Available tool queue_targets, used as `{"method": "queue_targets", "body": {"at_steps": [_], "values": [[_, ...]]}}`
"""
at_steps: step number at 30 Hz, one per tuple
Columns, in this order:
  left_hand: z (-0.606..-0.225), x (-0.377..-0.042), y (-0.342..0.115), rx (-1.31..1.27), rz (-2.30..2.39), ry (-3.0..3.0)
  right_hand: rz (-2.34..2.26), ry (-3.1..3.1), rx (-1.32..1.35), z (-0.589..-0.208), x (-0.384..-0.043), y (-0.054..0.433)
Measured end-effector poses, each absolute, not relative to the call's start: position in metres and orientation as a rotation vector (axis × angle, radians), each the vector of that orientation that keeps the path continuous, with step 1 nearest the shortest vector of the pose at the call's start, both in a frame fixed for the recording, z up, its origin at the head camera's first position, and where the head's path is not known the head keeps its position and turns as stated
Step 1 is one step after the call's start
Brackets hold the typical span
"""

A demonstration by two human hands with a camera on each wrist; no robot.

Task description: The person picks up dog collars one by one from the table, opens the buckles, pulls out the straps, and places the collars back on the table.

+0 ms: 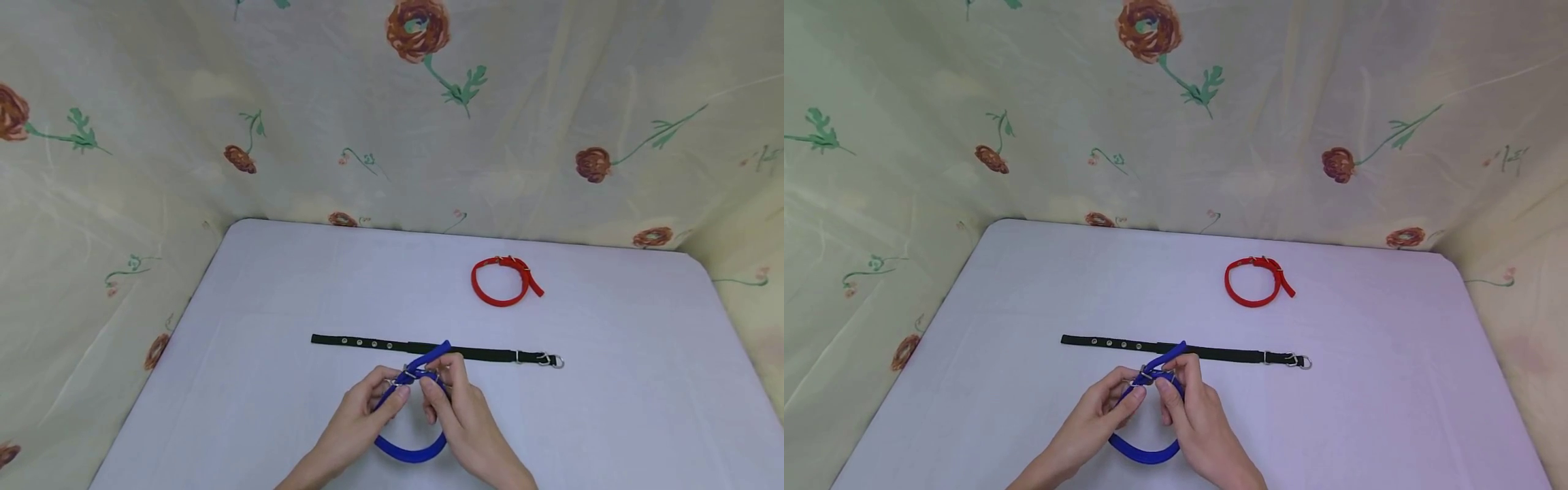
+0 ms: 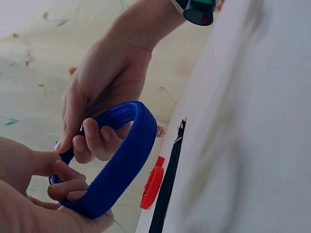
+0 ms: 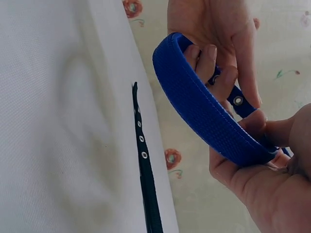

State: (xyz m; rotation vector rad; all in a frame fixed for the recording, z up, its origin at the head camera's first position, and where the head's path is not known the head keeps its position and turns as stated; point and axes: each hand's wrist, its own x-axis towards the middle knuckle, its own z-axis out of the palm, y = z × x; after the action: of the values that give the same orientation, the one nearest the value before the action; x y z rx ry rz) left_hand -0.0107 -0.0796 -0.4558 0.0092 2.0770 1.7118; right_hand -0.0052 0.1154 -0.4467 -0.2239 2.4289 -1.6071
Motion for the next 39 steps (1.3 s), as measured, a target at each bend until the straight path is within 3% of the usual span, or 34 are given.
{"method": "queue_targets", "body": {"at_steps": [39], "values": [[-0.4565,-0.013,-0.0811,-0.014,1.684,2.063,-1.637,2.457,-0.179,-0.4448,-0.004,0.1153]]}}
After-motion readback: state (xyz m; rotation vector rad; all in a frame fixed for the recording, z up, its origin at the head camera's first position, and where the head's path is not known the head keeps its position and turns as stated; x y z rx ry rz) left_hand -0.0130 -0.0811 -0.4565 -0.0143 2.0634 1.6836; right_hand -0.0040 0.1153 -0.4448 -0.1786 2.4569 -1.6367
